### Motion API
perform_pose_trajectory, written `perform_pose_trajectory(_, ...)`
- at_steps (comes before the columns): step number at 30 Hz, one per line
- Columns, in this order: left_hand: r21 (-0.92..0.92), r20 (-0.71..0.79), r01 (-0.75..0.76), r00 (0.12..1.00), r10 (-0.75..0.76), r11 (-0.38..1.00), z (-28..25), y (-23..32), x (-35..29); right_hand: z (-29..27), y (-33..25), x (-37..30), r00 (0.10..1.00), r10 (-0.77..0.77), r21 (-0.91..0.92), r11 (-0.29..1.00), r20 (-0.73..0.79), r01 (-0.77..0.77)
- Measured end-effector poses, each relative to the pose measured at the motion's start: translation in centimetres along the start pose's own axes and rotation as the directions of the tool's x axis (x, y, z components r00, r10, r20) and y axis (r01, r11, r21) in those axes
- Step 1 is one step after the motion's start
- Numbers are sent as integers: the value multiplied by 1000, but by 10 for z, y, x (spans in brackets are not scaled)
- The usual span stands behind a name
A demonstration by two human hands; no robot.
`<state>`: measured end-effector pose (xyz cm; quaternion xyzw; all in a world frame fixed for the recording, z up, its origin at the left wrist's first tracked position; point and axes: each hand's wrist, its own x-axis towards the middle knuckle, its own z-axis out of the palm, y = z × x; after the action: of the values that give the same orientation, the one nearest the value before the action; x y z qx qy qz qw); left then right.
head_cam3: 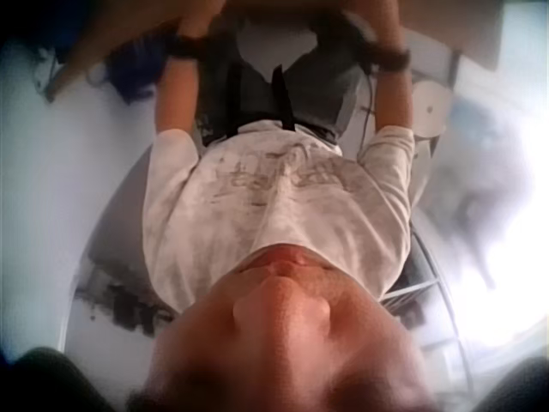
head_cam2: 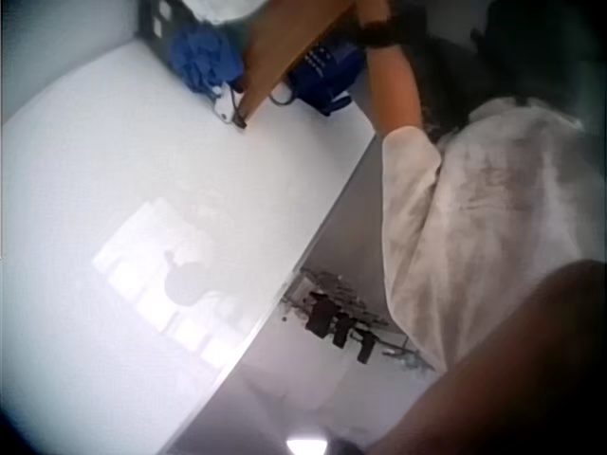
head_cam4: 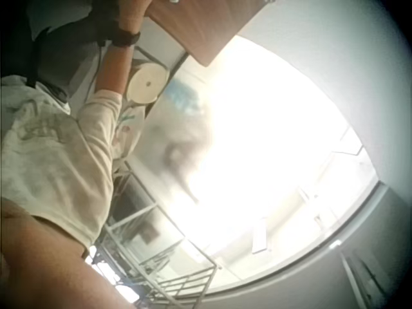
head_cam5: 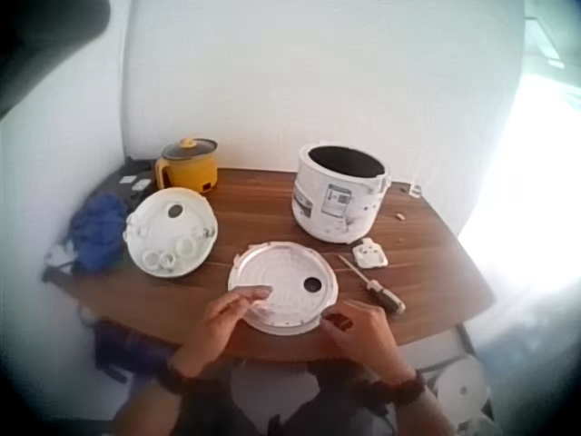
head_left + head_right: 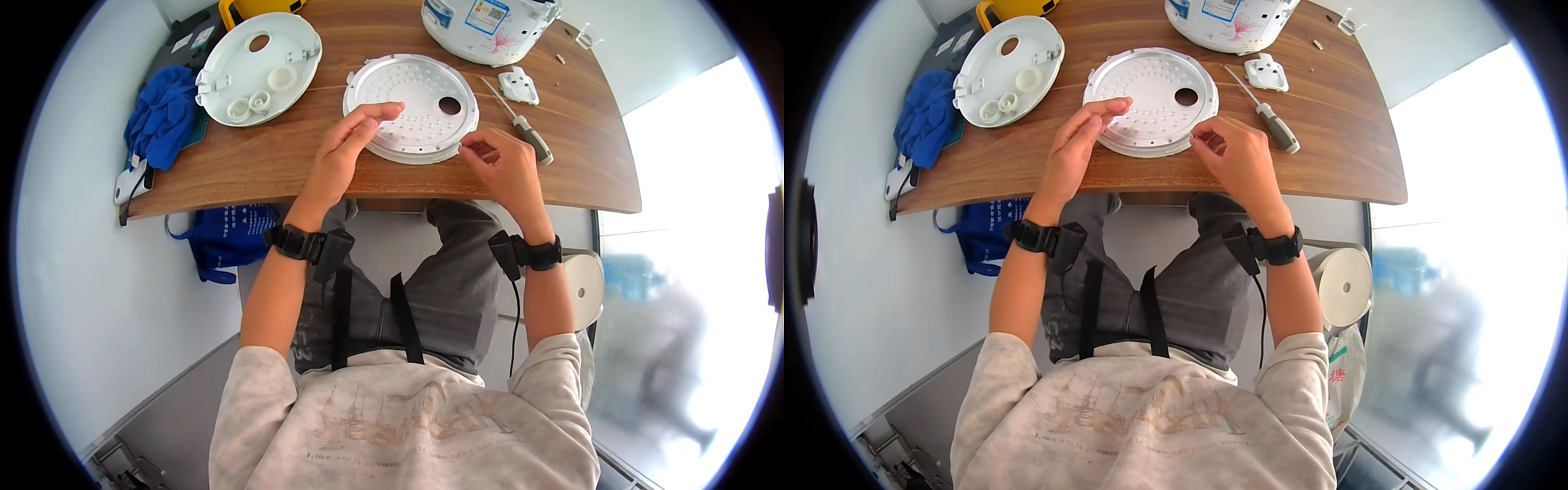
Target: The person uses a screwdriver to tighten screws on a white circular appliance lid and then handles small white plastic components, possibly assembling or repairing a kitchen appliance.
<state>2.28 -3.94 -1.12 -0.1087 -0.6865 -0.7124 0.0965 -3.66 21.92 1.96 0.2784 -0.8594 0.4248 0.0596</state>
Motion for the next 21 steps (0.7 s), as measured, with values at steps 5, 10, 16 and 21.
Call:
perform_pose_trajectory(5,-93,10,-32,999,34,995,-2,-3,1,-3,-3,5,998,-16,-13,1000,60,17)
perform_pose_trajectory(10,-3,27,-22,999,22,1000,-2,0,-1,-4,-5,15,988,-70,-9,997,136,72)
perform_pose_trajectory(16,11,39,-31,999,31,999,-1,0,0,-3,0,22,971,-124,-22,991,203,131)
perform_pose_trajectory(21,51,26,-28,999,27,998,2,6,-2,-2,-6,27,958,-131,-64,986,255,152)
